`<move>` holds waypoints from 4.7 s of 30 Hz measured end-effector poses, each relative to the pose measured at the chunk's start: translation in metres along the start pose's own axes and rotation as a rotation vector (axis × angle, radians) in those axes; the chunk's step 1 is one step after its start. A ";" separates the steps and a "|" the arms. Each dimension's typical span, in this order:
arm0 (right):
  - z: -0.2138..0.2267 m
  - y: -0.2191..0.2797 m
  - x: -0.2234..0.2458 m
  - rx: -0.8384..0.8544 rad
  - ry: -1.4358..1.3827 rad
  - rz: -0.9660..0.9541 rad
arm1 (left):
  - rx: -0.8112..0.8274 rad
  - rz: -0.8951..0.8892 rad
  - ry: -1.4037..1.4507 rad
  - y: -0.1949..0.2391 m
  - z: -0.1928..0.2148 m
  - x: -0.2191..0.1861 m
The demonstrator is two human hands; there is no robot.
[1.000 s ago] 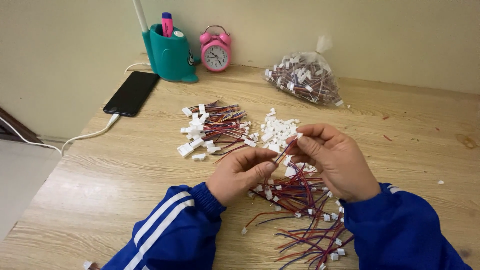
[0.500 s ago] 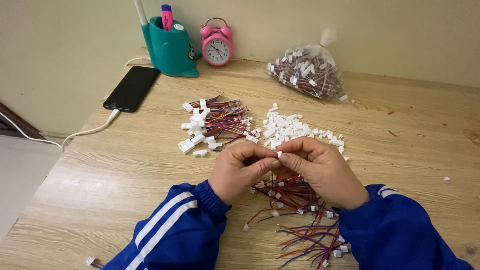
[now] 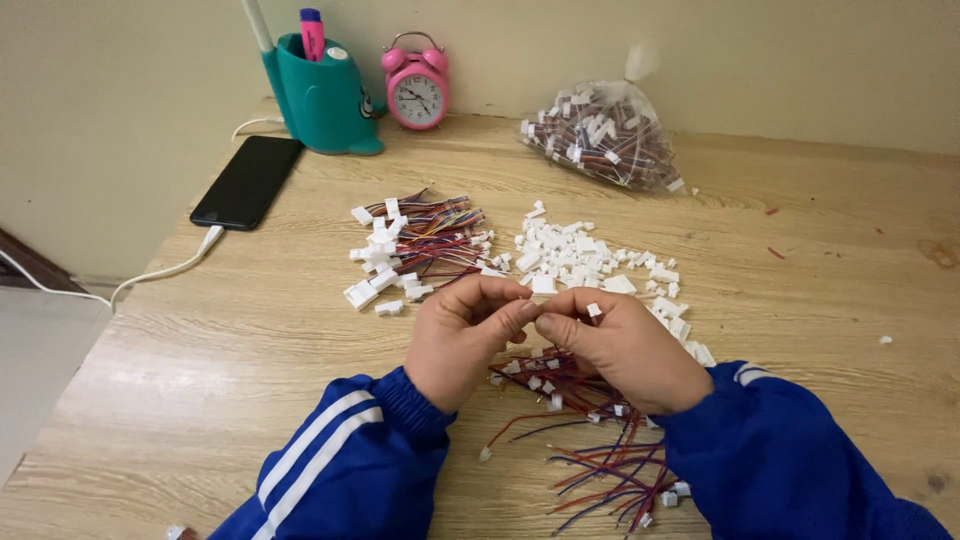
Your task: Assembling small electrical connectors by manually inserting wires into plastic housings on a desk.
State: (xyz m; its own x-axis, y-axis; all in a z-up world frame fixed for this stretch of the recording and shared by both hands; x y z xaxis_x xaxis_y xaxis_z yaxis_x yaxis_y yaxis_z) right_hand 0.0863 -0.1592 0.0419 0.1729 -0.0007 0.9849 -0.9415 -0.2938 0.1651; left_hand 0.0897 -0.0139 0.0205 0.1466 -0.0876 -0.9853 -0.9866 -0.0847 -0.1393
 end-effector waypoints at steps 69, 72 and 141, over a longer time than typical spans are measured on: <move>0.072 0.020 0.149 -0.245 0.607 0.496 | 0.103 -0.306 -1.534 -0.140 -0.049 0.004; 0.059 0.023 0.152 -0.178 0.582 0.447 | 0.166 -0.242 -0.935 -0.106 -0.046 -0.046; -0.015 0.027 0.104 0.091 0.975 0.727 | 0.339 0.223 0.516 0.009 -0.031 0.015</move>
State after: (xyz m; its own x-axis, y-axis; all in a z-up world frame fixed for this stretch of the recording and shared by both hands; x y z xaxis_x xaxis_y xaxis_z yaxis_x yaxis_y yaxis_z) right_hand 0.0743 -0.1528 0.1493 -0.7127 0.5129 0.4785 -0.6976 -0.5899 -0.4067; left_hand 0.0857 -0.0466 0.0079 -0.1319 -0.5386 -0.8322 -0.9527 0.3007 -0.0437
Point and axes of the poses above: each hand's wrist, its own y-axis away from the middle knuckle, its own z-axis out of the back of the hand, x = y × z, the point moved 10 cm from there along -y, towards the middle knuckle, and after that the axes turned 10 degrees about -y, right-handed, at the moved point
